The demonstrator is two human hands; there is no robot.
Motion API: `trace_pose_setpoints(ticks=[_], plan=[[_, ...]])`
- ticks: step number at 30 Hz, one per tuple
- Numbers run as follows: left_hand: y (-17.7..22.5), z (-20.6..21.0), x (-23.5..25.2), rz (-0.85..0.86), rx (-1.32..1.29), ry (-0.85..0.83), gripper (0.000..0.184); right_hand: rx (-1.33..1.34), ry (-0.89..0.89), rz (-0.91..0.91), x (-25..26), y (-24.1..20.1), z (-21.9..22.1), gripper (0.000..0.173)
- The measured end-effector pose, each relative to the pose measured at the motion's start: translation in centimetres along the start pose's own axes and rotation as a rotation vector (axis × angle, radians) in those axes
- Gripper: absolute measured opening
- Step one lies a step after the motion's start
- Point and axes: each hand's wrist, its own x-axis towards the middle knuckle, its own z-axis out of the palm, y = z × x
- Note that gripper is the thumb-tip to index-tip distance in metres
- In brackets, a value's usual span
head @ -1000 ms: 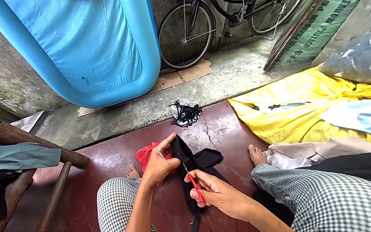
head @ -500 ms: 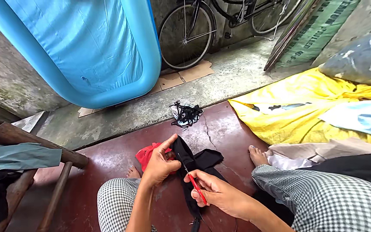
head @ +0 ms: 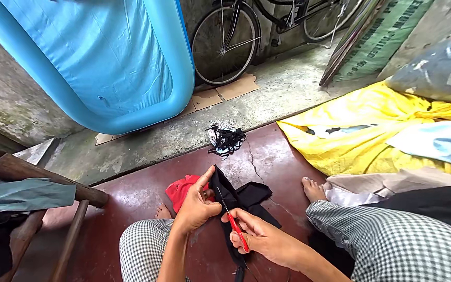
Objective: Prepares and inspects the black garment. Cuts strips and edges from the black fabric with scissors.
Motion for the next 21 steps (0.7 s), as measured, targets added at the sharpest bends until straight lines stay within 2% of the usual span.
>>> trace_pose_setpoints(ticks=[6,11,17,21], plan=[[-0.13,-0.05,0.28,0.011,-0.055,0.036,0.112,-0.092,0.003,0.051,0.12,0.06,-0.32,0.054],[0.01,-0.01,0.32,0.008,-0.073,0.025,0.112,-0.017,-0.006,0.030,0.42,-0.05,-0.32,0.052],[-0.04,-0.40,0.58,0.004,-0.086,0.042,0.112,0.066,0.056,0.004,0.76,-0.06,-0.10,0.041],[-0.13,-0.66,0.60,0.021,-0.055,0.015,0.111,0.052,0.010,-0.016,0.95,0.03,-0.43,0.043]])
